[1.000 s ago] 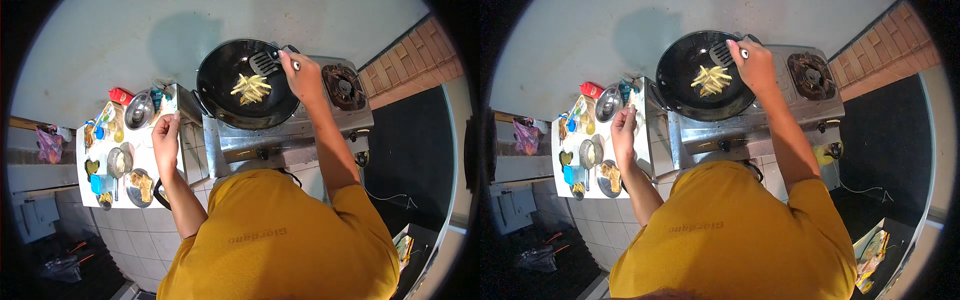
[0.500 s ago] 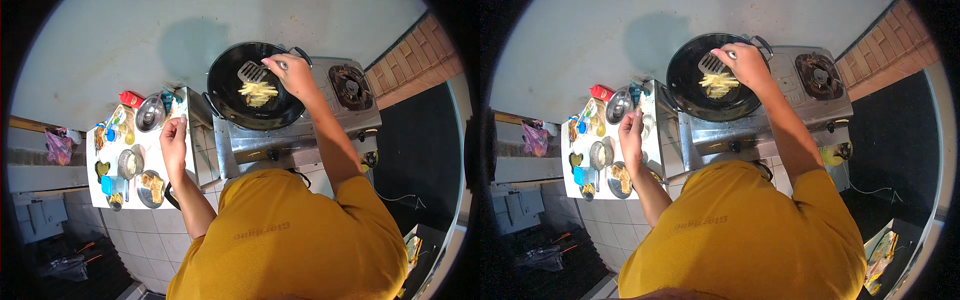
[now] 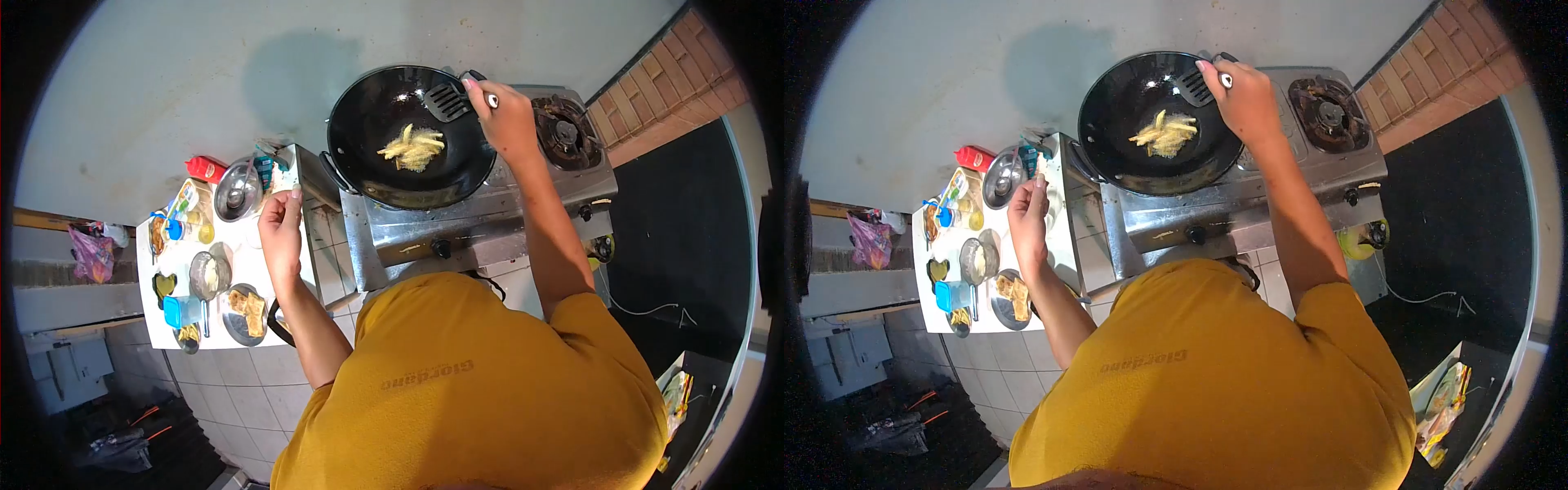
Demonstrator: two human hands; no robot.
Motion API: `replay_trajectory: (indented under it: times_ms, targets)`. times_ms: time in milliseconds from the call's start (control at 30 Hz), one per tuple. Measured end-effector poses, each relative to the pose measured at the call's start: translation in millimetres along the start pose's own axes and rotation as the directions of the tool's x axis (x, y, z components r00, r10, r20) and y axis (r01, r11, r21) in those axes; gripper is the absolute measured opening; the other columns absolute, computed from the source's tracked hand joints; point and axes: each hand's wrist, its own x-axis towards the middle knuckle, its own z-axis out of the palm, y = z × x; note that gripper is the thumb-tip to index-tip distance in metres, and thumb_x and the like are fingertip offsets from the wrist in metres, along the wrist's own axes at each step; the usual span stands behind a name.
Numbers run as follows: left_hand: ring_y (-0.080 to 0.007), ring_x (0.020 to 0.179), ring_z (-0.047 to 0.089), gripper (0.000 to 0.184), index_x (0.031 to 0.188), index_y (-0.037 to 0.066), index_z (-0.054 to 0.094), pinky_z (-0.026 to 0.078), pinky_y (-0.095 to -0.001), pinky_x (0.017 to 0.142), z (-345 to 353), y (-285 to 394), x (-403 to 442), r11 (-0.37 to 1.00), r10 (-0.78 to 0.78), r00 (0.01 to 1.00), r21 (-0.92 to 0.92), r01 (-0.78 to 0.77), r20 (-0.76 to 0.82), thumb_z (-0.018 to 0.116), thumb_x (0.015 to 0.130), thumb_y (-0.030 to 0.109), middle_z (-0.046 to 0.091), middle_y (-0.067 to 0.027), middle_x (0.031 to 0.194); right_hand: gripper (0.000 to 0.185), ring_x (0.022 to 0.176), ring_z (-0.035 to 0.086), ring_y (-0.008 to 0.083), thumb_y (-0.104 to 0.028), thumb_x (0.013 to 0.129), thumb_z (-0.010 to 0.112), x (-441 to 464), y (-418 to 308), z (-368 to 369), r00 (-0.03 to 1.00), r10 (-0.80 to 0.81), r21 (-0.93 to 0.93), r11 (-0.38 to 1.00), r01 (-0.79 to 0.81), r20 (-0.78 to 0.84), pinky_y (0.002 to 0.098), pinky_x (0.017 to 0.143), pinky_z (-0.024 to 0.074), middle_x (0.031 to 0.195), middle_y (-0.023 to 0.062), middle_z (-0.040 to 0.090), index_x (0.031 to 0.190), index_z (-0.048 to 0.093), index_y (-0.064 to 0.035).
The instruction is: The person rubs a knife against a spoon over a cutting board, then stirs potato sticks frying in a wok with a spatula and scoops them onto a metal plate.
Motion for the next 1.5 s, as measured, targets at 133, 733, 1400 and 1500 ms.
replay_trajectory:
  times_ms: [133,733,1400,1500]
  targets:
    - [-0.0019,0.064,0.038,0.018,0.091,0.002,0.063,0.028,-0.0193,0.058,-1,-6,-2,1.000,-0.017,1.000,0.007,0.017,0.024,0.064,0.094,0.019,0.052,0.0079,0.072,0.032,0.063,0.057,0.0390,-0.029,0.089,0.066,-6,-5,4,0.989,0.109,0.023,0.993,-0.112,0.102,0.0405,0.056,0.0454,0.069,0.0184,0.061,0.074,0.066,-0.0006]
    - [-0.0020,0.070,0.043,0.018,0.088,0.003,0.063,0.032,-0.0184,0.061,17,-33,0,0.989,-0.148,0.988,0.020,0.147,0.037,0.066,0.093,0.021,0.054,0.0073,0.076,0.030,0.070,0.062,0.0313,-0.032,0.085,0.071,16,-19,5,0.924,-0.054,0.213,0.977,-0.030,0.379,0.0369,0.064,0.0481,0.078,0.0145,0.066,0.085,0.070,-0.0027]
    - [-0.0025,0.068,0.043,0.019,0.089,0.003,0.064,0.033,-0.0189,0.060,14,-25,8,0.997,-0.068,0.998,-0.027,0.068,0.018,0.066,0.093,0.021,0.055,0.0063,0.076,0.026,0.070,0.060,0.0261,-0.027,0.089,0.067,32,-9,-10,0.887,-0.102,0.104,0.993,0.062,0.450,0.0325,0.065,0.0470,0.085,0.0139,0.066,0.094,0.069,-0.0013]
    - [-0.0028,0.068,0.043,0.019,0.089,0.003,0.064,0.033,-0.0190,0.060,13,-18,3,0.997,-0.075,0.997,0.003,0.075,0.001,0.065,0.094,0.021,0.055,0.0061,0.076,0.026,0.063,0.054,0.0219,-0.026,0.090,0.067,22,6,1,0.898,-0.070,0.146,0.989,0.006,0.434,0.0316,0.062,0.0450,0.074,0.0134,0.062,0.093,0.068,-0.0005]
